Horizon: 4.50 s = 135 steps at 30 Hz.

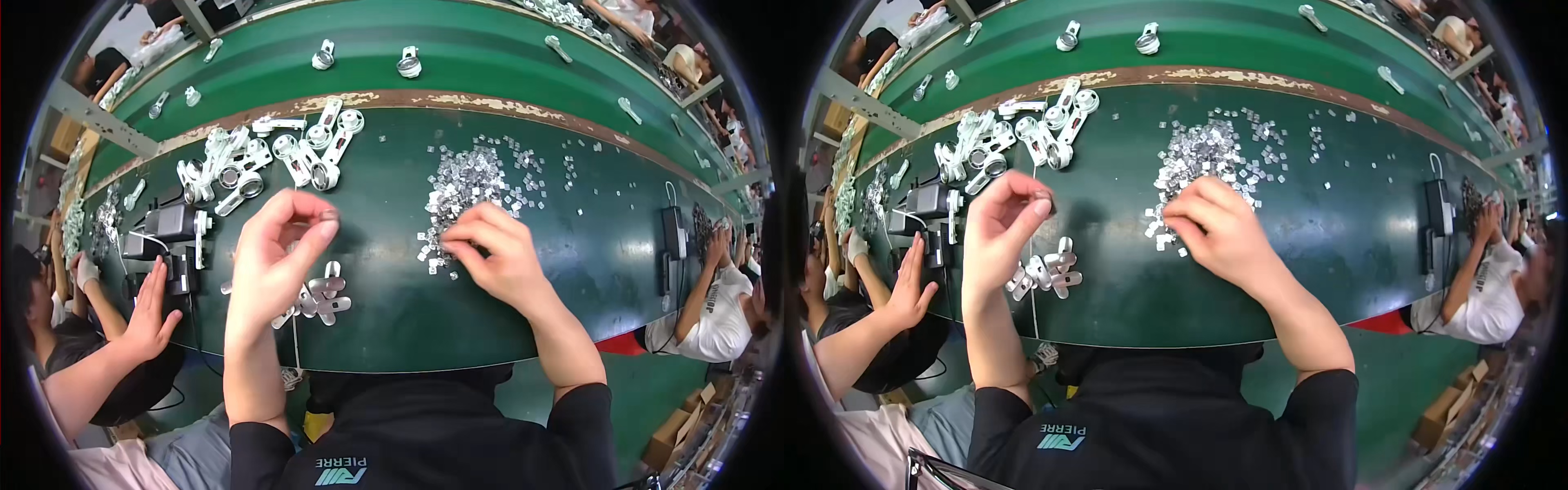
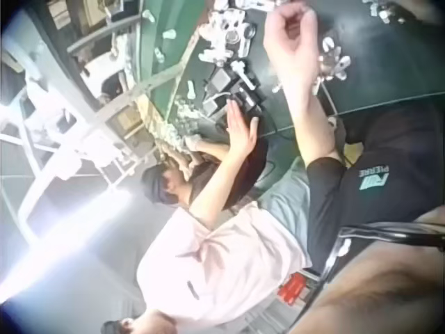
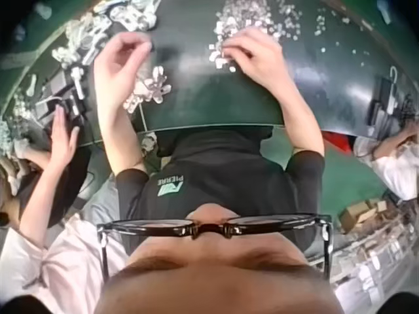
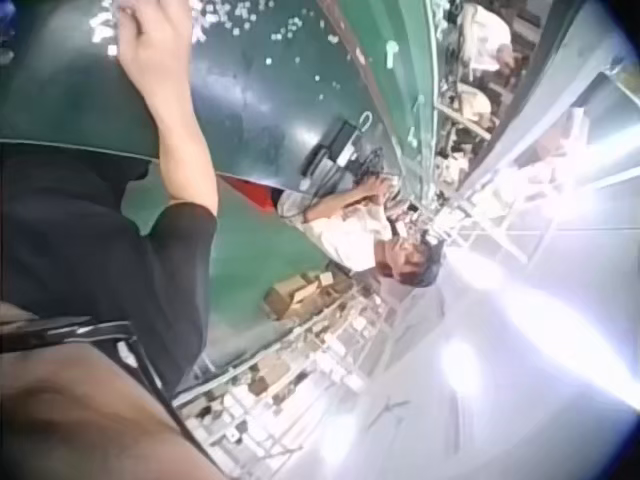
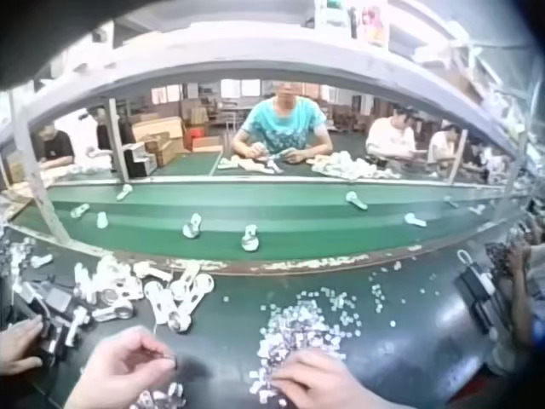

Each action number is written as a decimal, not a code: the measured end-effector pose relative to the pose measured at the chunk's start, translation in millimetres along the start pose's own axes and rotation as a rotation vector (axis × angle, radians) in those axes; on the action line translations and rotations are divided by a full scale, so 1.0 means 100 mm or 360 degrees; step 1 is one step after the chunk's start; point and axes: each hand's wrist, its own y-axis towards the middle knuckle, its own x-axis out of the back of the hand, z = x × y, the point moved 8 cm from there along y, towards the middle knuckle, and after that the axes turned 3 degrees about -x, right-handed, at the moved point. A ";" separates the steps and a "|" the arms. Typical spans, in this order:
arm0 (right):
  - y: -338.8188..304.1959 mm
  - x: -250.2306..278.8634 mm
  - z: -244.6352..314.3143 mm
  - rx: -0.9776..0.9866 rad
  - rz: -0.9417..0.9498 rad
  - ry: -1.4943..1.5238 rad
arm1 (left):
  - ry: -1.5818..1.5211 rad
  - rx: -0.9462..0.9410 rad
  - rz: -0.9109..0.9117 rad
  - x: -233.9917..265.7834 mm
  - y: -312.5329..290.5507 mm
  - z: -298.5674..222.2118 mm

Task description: The person assembles components by inserting small metal parts into plastic housings and placing the assembled units onto a conveyor belt. The person then gathers small metal pieces across the table by hand.

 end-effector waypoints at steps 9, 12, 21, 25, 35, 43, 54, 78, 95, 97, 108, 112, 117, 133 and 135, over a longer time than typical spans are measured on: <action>0.14 -0.54 0.23 0.0325 0.0422 -0.0464 | -0.0435 0.0365 -0.0189 -0.53 -0.05 0.34; 0.14 -0.50 0.23 0.0200 0.0454 -0.0528 | -0.0609 0.0349 -0.0161 -0.64 -0.05 0.47; 0.51 -0.35 0.53 0.0040 -0.0027 0.0180 | -0.1099 0.0265 -0.0099 -0.67 -0.04 0.44; 0.64 -0.43 0.50 -0.0029 0.0013 0.0224 | -0.1114 0.0190 -0.0197 -0.55 -0.08 0.51; 0.64 -0.59 0.18 -0.0102 0.0052 0.0727 | -0.1213 0.0160 -0.0193 -0.53 -0.05 0.45; 0.72 -0.83 0.07 -0.0850 0.0453 0.1947 | -0.0642 -0.0218 -0.0376 -0.35 -0.05 0.28; 1.99 0.68 -1.03 0.0433 -0.0385 -0.1026 | -0.1227 0.0457 -0.0283 -0.32 -0.03 0.67; 0.90 -0.76 -0.03 -0.0632 0.0376 0.1023 | -0.1162 0.0771 -0.0141 -0.49 0.01 0.80; 0.87 -0.74 0.02 -0.0662 0.0424 0.1185 | -0.1161 0.0643 -0.0080 -0.54 0.01 0.74; 0.90 -0.69 0.00 -0.0721 0.0386 0.1642 | -0.1831 0.0661 0.0014 -0.61 0.04 0.65; 0.78 -0.76 0.02 -0.0734 0.0368 0.1620 | -0.0829 0.0156 -0.0425 -0.44 0.00 0.56; 0.90 -0.73 0.04 -0.0498 0.0137 0.1512 | -0.0170 -0.0019 -0.0305 -0.26 0.05 0.41; 1.64 0.31 -0.53 0.0268 -0.0649 -0.0917 | -0.0016 -0.0026 -0.0845 0.58 0.02 0.23; 0.44 -0.15 0.20 0.0192 0.0601 -0.0028 | 0.1661 -0.0342 0.0105 -0.08 -0.54 0.15; 0.17 -0.22 0.24 0.0304 0.0627 -0.0129 | 0.1461 -0.0391 0.0103 -0.08 -0.48 0.13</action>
